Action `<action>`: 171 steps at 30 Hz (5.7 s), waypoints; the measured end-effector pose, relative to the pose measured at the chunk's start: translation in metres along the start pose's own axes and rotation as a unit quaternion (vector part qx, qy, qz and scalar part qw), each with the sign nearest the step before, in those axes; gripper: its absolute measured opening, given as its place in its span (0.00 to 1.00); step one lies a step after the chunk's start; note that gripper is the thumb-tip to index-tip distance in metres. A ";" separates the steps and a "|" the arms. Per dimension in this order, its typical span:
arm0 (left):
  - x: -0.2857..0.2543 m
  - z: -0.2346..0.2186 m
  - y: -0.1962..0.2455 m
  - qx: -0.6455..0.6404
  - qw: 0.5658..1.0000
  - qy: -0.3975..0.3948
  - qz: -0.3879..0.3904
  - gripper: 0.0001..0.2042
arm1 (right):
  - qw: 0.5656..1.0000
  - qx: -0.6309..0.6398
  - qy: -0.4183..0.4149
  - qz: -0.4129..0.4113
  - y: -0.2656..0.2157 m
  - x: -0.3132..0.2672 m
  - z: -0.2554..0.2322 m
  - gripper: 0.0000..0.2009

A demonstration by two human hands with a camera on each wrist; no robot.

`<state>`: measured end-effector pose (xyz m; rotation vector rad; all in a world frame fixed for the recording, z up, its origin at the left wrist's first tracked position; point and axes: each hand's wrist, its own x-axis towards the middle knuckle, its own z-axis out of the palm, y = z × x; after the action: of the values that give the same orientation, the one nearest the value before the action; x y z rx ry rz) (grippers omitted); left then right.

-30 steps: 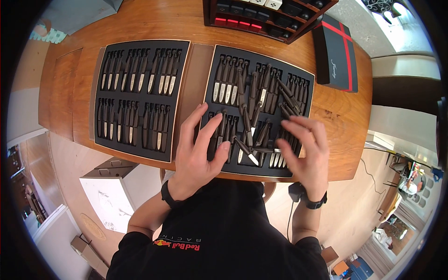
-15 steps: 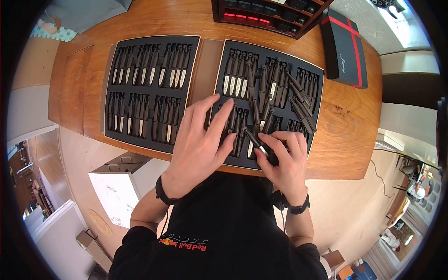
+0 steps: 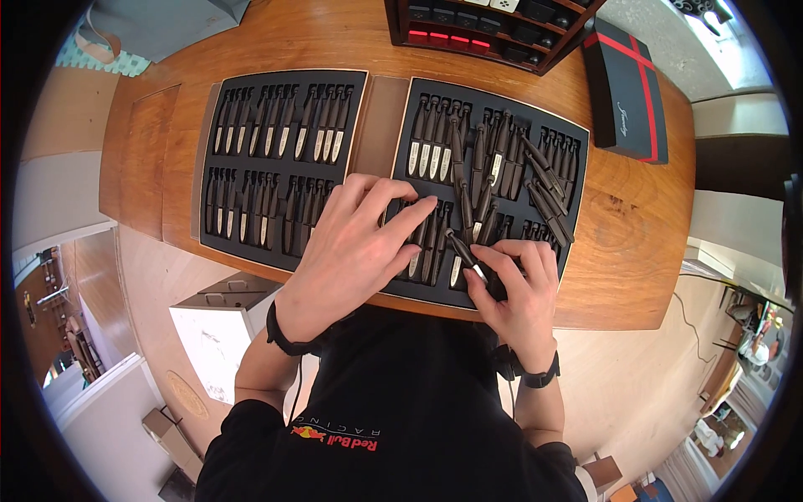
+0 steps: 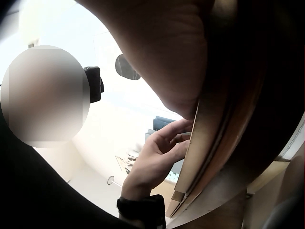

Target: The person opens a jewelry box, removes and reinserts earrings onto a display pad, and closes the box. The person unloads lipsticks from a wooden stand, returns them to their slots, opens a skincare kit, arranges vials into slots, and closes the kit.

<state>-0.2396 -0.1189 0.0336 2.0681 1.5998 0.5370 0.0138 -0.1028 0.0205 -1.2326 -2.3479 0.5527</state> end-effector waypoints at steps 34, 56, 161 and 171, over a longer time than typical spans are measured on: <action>-0.010 -0.013 -0.013 -0.232 0.950 0.051 -0.205 0.26 | 1.000 0.014 0.010 0.009 0.000 -0.002 -0.001 0.16; 0.001 -0.103 -0.140 -0.094 0.936 0.227 -0.253 0.16 | 1.000 0.009 -0.005 0.022 -0.003 -0.002 -0.002 0.15; -0.039 -0.088 -0.165 0.090 0.927 0.270 -0.243 0.06 | 0.999 0.036 -0.006 0.035 0.001 -0.005 0.000 0.11; -0.051 -0.109 -0.169 0.071 0.931 0.267 -0.241 0.09 | 0.999 0.037 -0.003 0.040 0.001 -0.004 0.001 0.11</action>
<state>-0.4469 -0.1190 0.0232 1.5936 2.4269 0.8663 0.0165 -0.1054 0.0186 -1.2970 -2.2701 0.6636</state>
